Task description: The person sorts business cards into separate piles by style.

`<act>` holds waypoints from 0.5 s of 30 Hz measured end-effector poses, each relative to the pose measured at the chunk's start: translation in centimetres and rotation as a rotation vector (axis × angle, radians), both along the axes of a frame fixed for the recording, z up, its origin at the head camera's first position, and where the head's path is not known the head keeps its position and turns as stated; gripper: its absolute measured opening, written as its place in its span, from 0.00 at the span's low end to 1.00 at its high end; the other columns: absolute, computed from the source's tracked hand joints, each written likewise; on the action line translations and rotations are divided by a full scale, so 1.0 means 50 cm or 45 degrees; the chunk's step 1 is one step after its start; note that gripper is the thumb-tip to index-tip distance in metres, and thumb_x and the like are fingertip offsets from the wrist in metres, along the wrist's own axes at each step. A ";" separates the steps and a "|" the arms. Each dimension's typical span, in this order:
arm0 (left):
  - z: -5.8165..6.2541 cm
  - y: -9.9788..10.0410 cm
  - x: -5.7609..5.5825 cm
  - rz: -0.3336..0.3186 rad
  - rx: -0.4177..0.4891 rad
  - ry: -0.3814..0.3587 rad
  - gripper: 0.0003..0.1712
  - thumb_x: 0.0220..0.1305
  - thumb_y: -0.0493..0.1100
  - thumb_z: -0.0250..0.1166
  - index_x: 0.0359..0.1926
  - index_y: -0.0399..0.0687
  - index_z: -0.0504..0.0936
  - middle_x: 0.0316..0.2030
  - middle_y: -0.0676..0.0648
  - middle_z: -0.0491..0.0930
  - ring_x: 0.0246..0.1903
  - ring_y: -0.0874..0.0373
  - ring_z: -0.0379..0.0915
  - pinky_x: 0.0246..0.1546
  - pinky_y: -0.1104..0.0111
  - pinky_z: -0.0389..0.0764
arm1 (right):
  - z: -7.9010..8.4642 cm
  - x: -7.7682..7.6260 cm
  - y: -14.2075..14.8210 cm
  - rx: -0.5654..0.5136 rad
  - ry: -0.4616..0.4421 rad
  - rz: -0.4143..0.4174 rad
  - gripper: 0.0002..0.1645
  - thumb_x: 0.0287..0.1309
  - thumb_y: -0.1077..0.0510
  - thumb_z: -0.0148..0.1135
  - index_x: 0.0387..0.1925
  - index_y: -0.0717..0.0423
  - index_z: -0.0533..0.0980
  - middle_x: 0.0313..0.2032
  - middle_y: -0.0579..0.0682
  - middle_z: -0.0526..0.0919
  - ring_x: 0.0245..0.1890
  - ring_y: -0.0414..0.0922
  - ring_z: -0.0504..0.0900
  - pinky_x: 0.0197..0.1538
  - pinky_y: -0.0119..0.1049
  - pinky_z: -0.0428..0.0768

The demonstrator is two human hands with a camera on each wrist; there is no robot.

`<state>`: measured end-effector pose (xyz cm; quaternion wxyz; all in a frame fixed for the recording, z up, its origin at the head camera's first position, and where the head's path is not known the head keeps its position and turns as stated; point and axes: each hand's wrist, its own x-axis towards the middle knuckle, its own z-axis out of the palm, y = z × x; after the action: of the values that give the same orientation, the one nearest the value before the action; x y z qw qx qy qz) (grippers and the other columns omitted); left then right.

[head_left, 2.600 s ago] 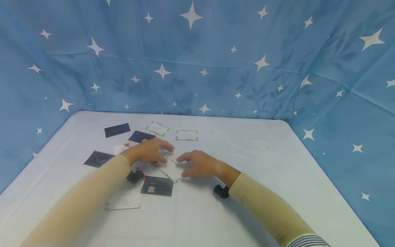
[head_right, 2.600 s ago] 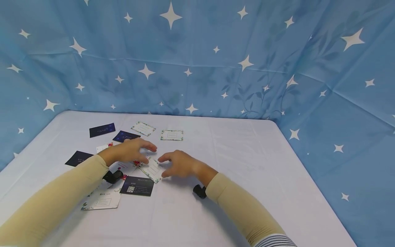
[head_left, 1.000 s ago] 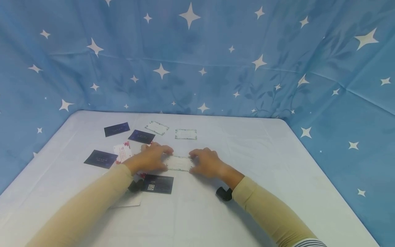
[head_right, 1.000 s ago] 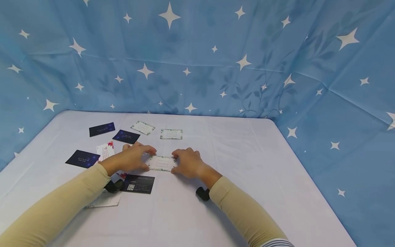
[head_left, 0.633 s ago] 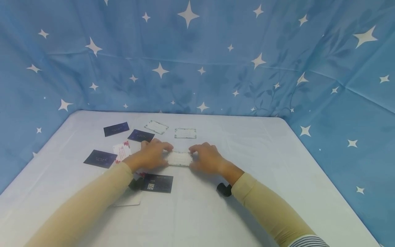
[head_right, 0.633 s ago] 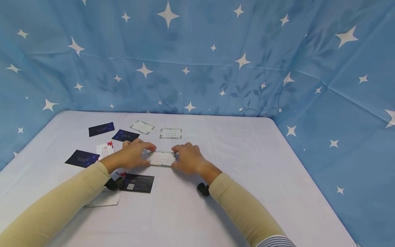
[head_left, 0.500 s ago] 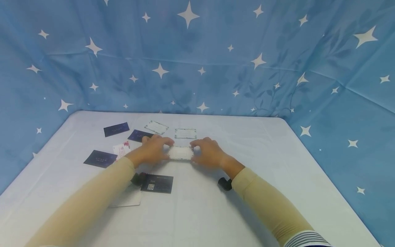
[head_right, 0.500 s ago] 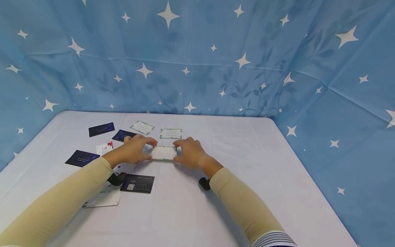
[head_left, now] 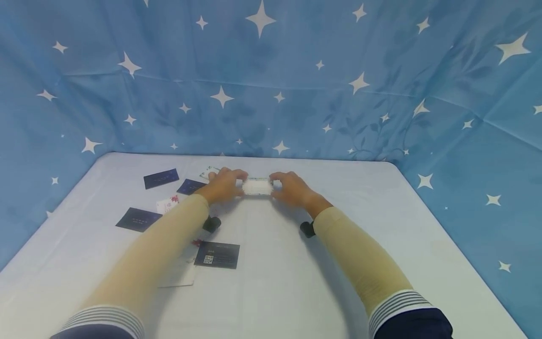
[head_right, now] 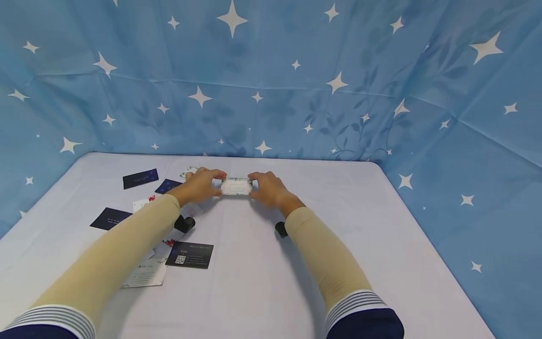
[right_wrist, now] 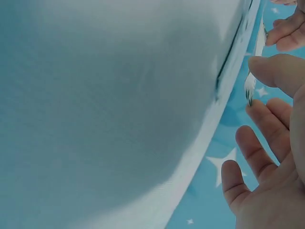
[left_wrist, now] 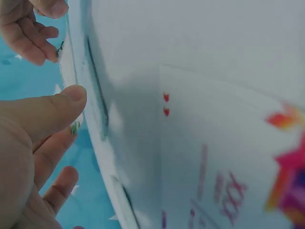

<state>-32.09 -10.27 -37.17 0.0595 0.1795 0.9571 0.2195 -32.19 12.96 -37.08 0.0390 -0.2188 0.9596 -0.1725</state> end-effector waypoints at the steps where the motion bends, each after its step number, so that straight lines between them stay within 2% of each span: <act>1: -0.003 0.003 -0.005 0.010 0.002 -0.006 0.32 0.53 0.49 0.65 0.60 0.56 0.66 0.53 0.52 0.69 0.54 0.52 0.55 0.48 0.52 0.48 | -0.002 -0.006 0.001 0.003 0.005 0.002 0.32 0.53 0.50 0.58 0.60 0.48 0.65 0.54 0.52 0.71 0.56 0.50 0.64 0.56 0.43 0.62; 5: -0.012 0.008 -0.019 0.045 0.019 -0.044 0.33 0.54 0.48 0.63 0.61 0.57 0.65 0.54 0.49 0.67 0.51 0.52 0.55 0.47 0.53 0.49 | -0.014 -0.023 0.000 0.003 0.005 0.000 0.32 0.54 0.51 0.57 0.61 0.50 0.63 0.56 0.53 0.70 0.58 0.50 0.63 0.58 0.43 0.60; 8: -0.017 0.009 -0.027 0.057 -0.010 -0.058 0.32 0.55 0.48 0.62 0.62 0.58 0.64 0.54 0.48 0.66 0.51 0.52 0.55 0.46 0.53 0.50 | -0.023 -0.031 -0.005 0.001 -0.023 -0.021 0.32 0.55 0.52 0.56 0.62 0.50 0.62 0.57 0.52 0.69 0.59 0.49 0.62 0.59 0.42 0.58; 11: -0.020 0.009 -0.033 0.067 -0.048 -0.051 0.32 0.55 0.48 0.62 0.62 0.57 0.64 0.55 0.48 0.67 0.53 0.50 0.55 0.47 0.53 0.50 | -0.029 -0.035 -0.012 -0.006 -0.053 -0.039 0.32 0.56 0.53 0.55 0.63 0.51 0.61 0.59 0.52 0.67 0.60 0.49 0.62 0.60 0.42 0.57; 15: -0.020 0.011 -0.036 0.074 -0.032 -0.063 0.33 0.55 0.47 0.62 0.62 0.55 0.63 0.57 0.48 0.67 0.56 0.49 0.54 0.48 0.52 0.51 | -0.030 -0.036 -0.020 0.006 -0.078 -0.069 0.31 0.58 0.55 0.54 0.63 0.51 0.60 0.60 0.51 0.65 0.61 0.49 0.60 0.61 0.42 0.56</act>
<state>-33.91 -9.73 -38.15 0.0792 0.1455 0.9628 0.2135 -34.02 11.94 -38.58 0.0640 -0.1874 0.9640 -0.1777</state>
